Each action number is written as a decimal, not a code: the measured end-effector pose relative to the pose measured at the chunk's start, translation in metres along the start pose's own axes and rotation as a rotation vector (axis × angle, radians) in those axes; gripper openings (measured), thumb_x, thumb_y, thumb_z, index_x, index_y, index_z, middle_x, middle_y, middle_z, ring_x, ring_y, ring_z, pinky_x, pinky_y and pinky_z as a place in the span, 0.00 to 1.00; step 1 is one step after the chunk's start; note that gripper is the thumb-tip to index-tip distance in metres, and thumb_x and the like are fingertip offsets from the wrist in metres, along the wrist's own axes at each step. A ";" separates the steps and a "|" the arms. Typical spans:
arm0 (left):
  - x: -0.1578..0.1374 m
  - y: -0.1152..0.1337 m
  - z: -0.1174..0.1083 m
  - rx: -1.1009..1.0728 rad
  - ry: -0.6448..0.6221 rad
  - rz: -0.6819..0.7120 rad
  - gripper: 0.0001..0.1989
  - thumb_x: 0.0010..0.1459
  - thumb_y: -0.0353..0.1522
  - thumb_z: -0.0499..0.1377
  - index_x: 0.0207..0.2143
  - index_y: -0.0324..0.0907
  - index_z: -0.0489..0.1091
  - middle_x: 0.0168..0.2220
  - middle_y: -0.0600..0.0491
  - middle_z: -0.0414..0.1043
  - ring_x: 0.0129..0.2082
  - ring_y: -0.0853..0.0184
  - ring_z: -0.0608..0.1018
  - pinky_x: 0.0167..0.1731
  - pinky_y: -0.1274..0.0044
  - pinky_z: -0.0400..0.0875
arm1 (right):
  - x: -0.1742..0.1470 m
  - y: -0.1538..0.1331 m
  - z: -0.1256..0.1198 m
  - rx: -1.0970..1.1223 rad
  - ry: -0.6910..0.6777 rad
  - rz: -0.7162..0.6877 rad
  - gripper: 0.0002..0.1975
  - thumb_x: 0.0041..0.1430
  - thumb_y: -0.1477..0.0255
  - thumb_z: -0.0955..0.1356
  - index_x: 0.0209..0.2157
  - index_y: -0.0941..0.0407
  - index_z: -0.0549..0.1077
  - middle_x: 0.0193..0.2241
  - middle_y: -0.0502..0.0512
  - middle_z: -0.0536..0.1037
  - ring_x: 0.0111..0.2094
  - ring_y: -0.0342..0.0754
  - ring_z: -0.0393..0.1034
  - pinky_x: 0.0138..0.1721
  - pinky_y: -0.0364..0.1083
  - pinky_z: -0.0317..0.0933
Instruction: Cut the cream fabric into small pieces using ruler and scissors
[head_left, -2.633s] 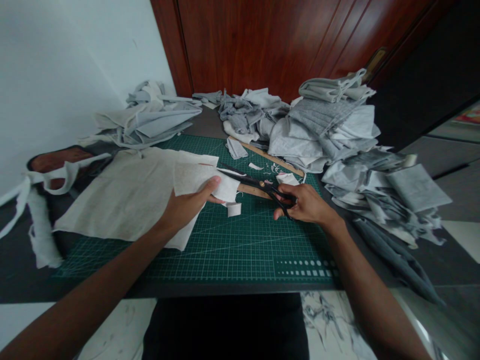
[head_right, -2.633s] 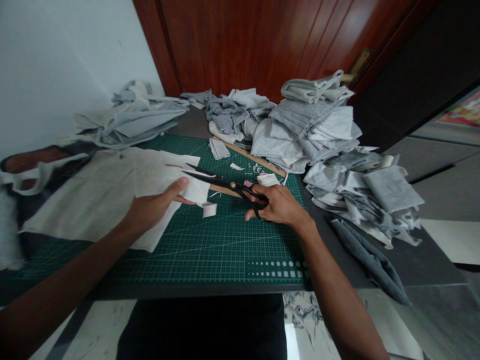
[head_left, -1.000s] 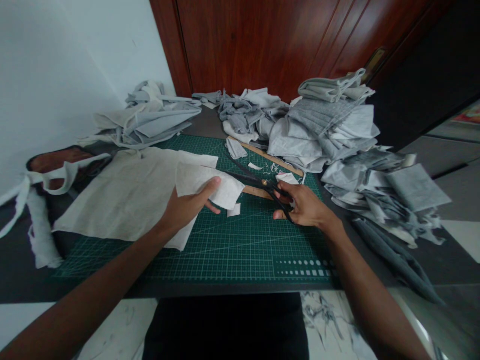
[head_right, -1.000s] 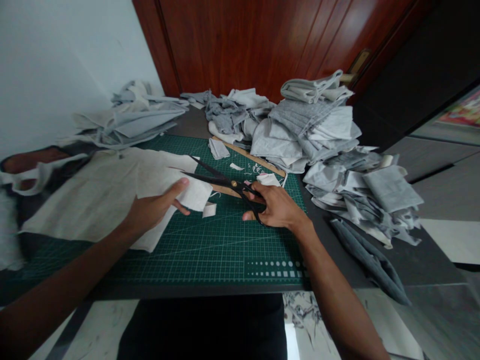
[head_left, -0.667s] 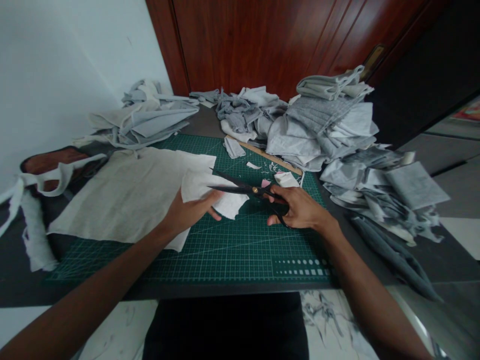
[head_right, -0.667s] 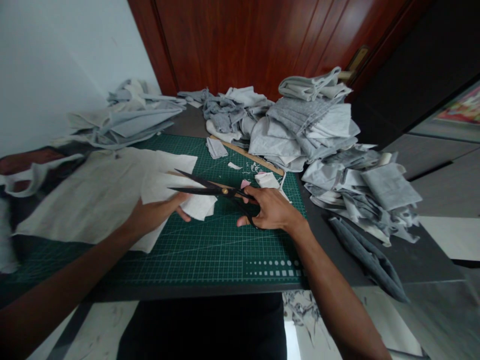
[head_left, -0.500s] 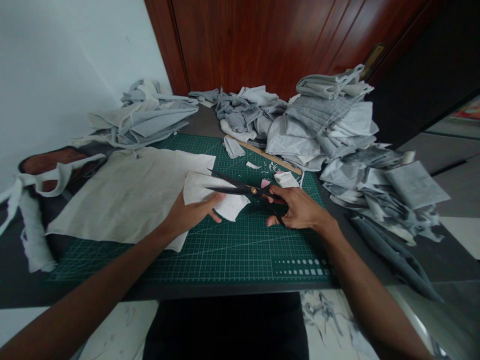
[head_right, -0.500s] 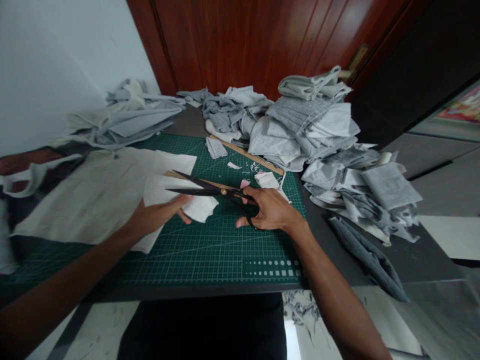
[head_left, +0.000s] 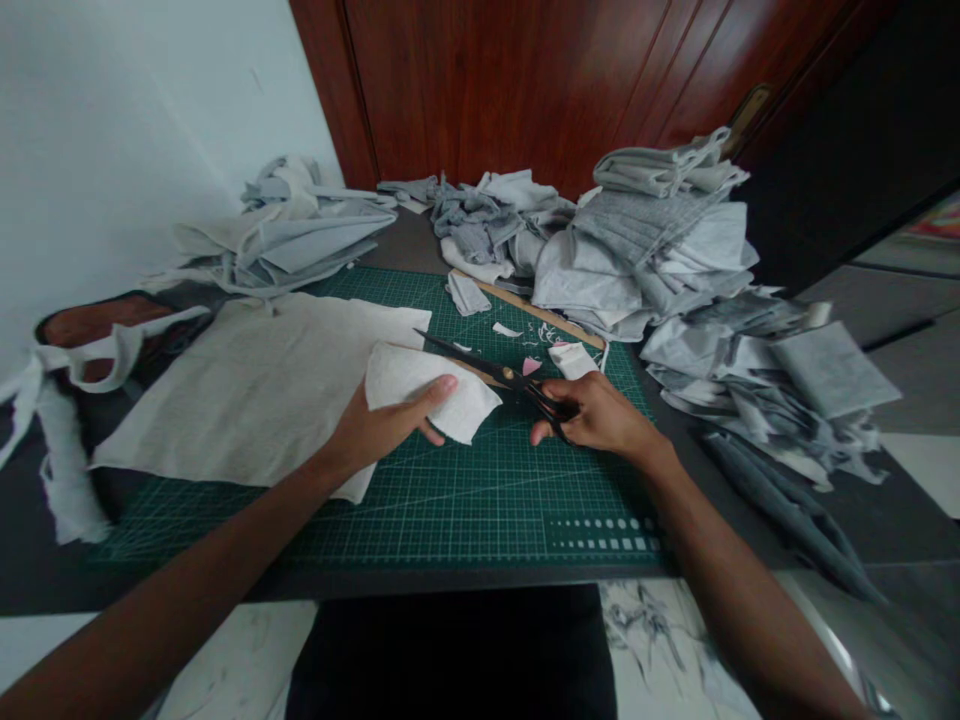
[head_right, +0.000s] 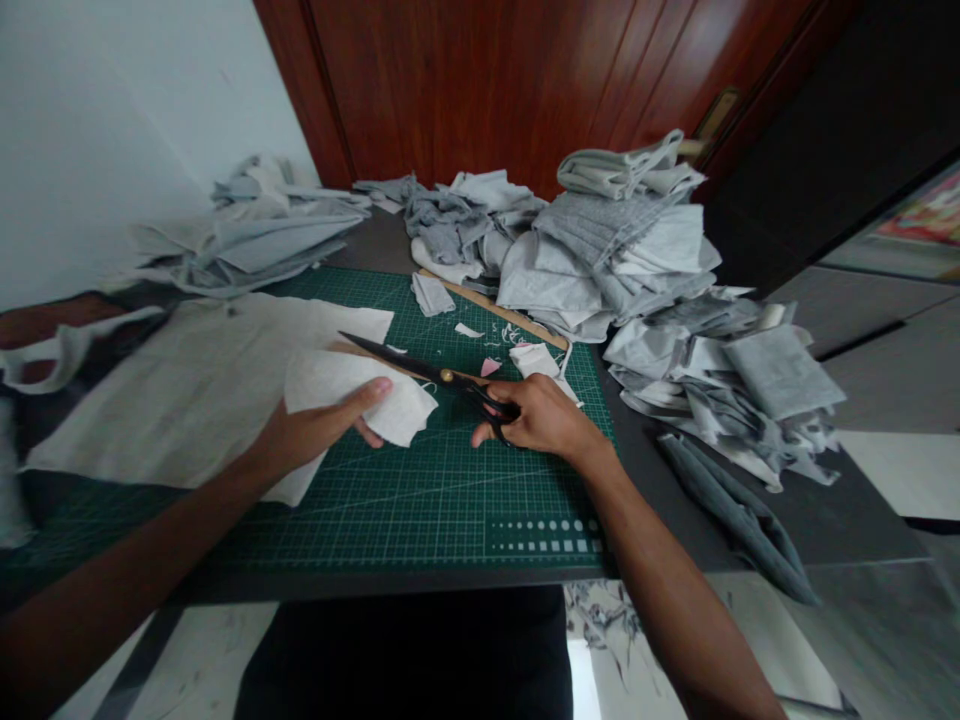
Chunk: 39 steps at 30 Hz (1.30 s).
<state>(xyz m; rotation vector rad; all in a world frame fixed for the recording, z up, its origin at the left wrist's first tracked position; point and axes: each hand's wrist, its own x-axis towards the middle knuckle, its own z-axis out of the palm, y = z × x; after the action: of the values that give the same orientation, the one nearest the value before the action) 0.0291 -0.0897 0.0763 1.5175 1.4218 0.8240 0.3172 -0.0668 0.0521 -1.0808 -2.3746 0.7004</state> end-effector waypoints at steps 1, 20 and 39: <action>0.000 -0.001 0.000 0.004 -0.003 0.001 0.23 0.58 0.50 0.62 0.42 0.41 0.79 0.31 0.48 0.84 0.24 0.59 0.84 0.24 0.74 0.80 | 0.000 0.000 0.000 0.016 0.019 -0.005 0.24 0.63 0.52 0.72 0.25 0.56 0.68 0.18 0.46 0.69 0.19 0.40 0.56 0.24 0.43 0.46; 0.005 -0.009 -0.003 -0.027 0.070 0.057 0.19 0.54 0.48 0.63 0.40 0.42 0.75 0.35 0.48 0.85 0.21 0.60 0.83 0.24 0.72 0.80 | 0.001 0.004 -0.004 -0.132 -0.080 -0.022 0.31 0.55 0.41 0.71 0.40 0.55 0.68 0.33 0.54 0.74 0.30 0.49 0.65 0.34 0.45 0.54; 0.002 -0.002 -0.002 0.018 0.022 0.020 0.22 0.58 0.51 0.60 0.38 0.42 0.79 0.31 0.48 0.84 0.25 0.60 0.85 0.24 0.76 0.80 | 0.000 0.005 0.000 -0.031 0.014 0.007 0.21 0.60 0.57 0.75 0.25 0.55 0.66 0.18 0.44 0.67 0.20 0.40 0.55 0.25 0.43 0.45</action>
<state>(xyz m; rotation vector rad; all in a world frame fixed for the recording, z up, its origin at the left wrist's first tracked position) 0.0269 -0.0872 0.0747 1.5431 1.4356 0.8449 0.3204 -0.0642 0.0487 -1.1042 -2.3784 0.6592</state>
